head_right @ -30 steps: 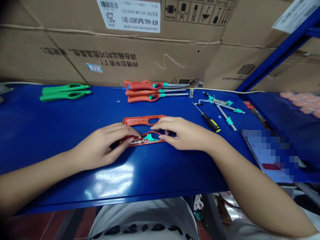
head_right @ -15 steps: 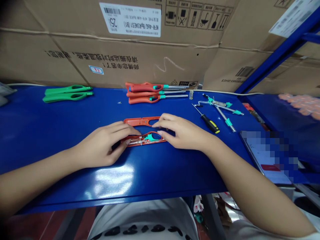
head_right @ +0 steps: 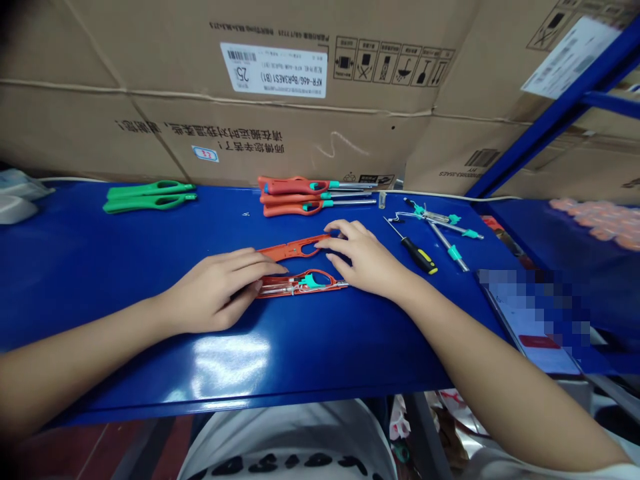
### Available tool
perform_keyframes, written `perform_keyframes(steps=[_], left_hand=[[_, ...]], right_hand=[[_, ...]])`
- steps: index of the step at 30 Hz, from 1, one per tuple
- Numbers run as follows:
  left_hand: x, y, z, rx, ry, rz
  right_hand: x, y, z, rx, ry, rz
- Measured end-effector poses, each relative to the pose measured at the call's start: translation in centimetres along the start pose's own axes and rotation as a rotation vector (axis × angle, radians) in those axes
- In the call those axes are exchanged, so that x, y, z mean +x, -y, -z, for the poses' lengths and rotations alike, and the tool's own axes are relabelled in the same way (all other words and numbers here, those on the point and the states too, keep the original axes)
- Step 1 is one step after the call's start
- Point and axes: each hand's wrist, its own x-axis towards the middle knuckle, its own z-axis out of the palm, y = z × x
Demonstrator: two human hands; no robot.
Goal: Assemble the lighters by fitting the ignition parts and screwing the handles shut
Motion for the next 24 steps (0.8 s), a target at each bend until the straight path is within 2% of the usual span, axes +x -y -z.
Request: perform_keyframes(steps=[4,7,9,11,14,17,21,24], left_hand=[[0.1,0.4,0.6,0.036,0.073,-0.045],[0.2,0.6,0.6,0.010,0.067,-0.053],[0.2,0.7,0.3,-0.019,0.002,-0.039],[0.3,0.9,0.0,-0.033,-0.126,0.004],[0.5,1.4,-0.4,0.021,-0.314,0.061],[0.5,1.7,-0.6,0.110,-0.355,0.040],[0.2,1.4,-0.5,0.116,-0.330,-0.024],[0.0,0.7,-0.3,0.056,-0.312,-0.022]], right_hand=[[-0.1,-0.3,0.1,0.010,0.005,-0.049],[0.0,-0.3,0.6,0.046,0.013,-0.056],[0.1,-0.1,0.8,0.091,-0.005,-0.058],[0.2,0.2,0.8,0.193,-0.066,-0.131],[0.4,0.7,0.5,0.519,-0.153,-0.352],[0.5,1.1,0.2,0.814,-0.119,-0.471],[0.4,1.7,0.4,0.893,-0.003,-0.416],[0.3,2.3,0.5,0.736,0.064,-0.321]])
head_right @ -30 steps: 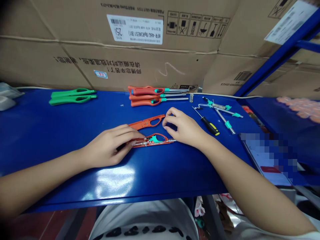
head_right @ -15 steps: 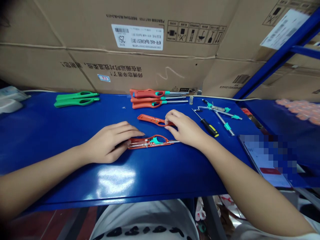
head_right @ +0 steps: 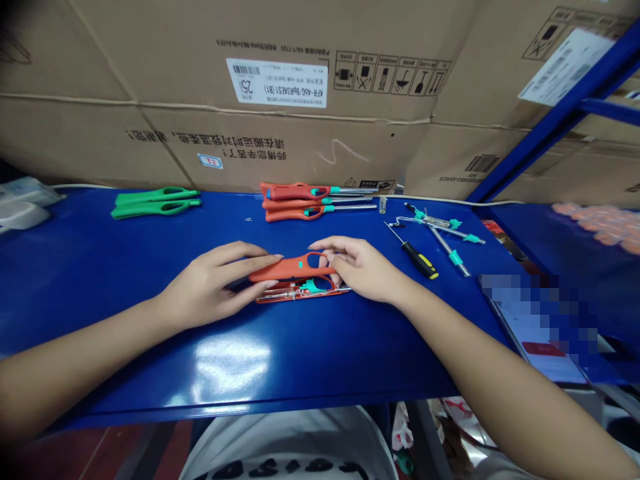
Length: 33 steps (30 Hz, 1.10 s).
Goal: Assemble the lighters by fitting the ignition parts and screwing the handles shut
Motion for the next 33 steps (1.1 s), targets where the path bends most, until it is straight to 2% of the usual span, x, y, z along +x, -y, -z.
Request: perform_keyframes(steps=[5,10,14,21,28,33], left_hand=[[0.3,-0.8,0.7,-0.073,0.086,0.018],[0.6,-0.9,0.9,-0.068,0.240,0.050],[0.6,-1.0,0.8,-0.078,0.323,0.086],[0.5,-0.9,0.5,-0.090,0.325,0.092],[0.2,-0.7,0.2,-0.089,0.255,0.058],[0.1,-0.7,0.0,-0.098,0.279,0.058]], right_hand=[[-0.5,0.3,-0.5,-0.375,0.062,0.209],[-0.5,0.2,-0.9,-0.445,0.090,0.320],[-0.5,0.3,-1.0,-0.488,0.130,0.323],[-0.5,0.4,-0.8,-0.506,0.160,0.304],[-0.6,0.3,-0.3,-0.574,0.151,0.299],[-0.7,0.3,0.0,-0.655,0.158,0.321]])
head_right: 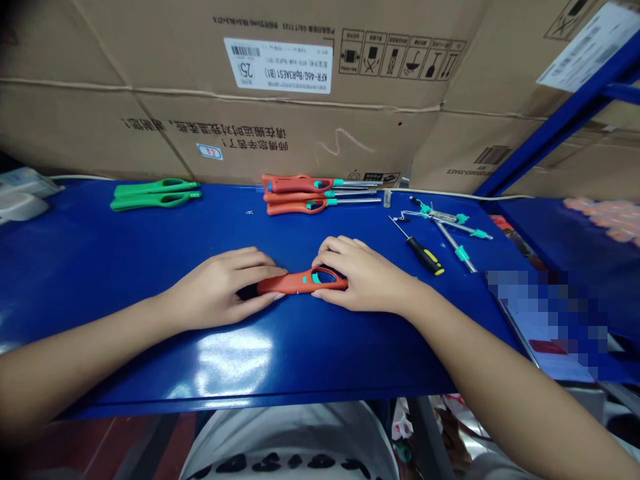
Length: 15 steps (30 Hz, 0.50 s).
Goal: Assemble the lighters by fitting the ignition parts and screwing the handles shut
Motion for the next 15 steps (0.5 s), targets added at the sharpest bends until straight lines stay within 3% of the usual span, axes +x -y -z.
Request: perform_keyframes(steps=[15], left_hand=[[0.08,-0.16,-0.03,-0.030,-0.023,0.020]], right_hand=[[0.02,-0.22,-0.05,-0.010,0.018,0.046]])
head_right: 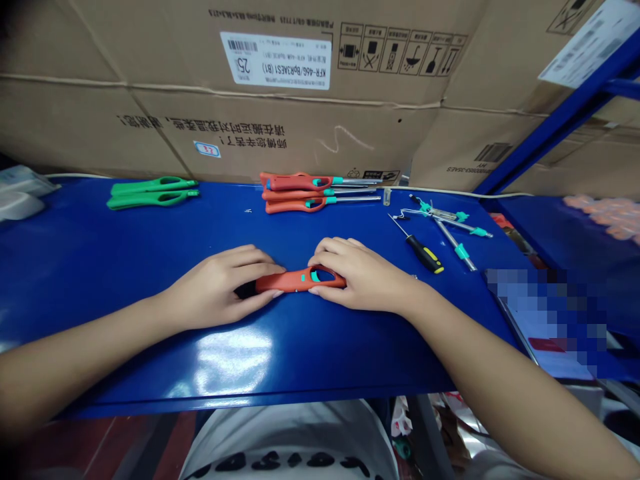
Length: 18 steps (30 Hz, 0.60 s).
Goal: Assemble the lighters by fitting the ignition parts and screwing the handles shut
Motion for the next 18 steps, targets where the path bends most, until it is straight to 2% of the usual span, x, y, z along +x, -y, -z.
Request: perform_keyframes(steps=[10,18], left_hand=[[-0.05,0.08,-0.23,-0.020,-0.001,0.017],[0.02,-0.22,-0.34,-0.103,-0.005,0.125]], right_hand=[[-0.01,-0.11,-0.17,0.017,0.018,-0.008],[-0.05,0.06,-0.24,0.123,-0.007,-0.033]])
